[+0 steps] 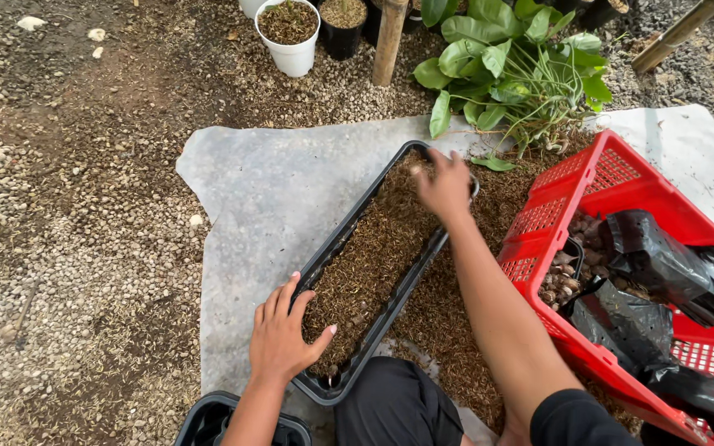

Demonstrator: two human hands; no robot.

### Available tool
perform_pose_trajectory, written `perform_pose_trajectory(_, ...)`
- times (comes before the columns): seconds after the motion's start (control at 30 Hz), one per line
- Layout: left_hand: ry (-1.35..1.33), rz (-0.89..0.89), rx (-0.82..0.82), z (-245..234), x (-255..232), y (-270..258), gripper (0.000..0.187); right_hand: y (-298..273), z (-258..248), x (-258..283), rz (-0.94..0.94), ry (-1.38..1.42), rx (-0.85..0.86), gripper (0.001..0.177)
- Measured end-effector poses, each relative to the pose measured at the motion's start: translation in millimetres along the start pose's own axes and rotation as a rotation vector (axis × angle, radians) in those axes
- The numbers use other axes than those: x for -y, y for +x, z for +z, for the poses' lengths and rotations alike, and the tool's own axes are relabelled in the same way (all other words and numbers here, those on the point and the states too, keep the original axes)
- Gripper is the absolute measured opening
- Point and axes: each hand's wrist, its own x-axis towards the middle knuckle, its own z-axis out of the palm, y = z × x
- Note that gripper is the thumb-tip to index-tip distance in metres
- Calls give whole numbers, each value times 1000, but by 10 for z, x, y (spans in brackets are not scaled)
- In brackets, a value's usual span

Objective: The person fills a black rectangular tray with soil, then places small seeds into the soil one by one. Finally, the person covers the seeds with more soil and pats it down.

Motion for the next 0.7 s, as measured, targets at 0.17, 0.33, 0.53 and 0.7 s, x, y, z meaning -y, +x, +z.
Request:
perform_pose_trajectory(0.17,-3,17,-42,13,4,14,65,15,354,26,-201,-484,455,73)
perform_pose_trajectory(0.33,-3,10,-28,23,9,10,65,173,481,-231,26,-471,322,73)
perform_pose_trajectory(0.53,-7,21,-35,58,19,-25,64,6,662,-460,-46,-626,286,72)
perform_pose_trajectory(0.7,1,2,-2,30,15,27,67,-433,113,-259,162,-404,307,75)
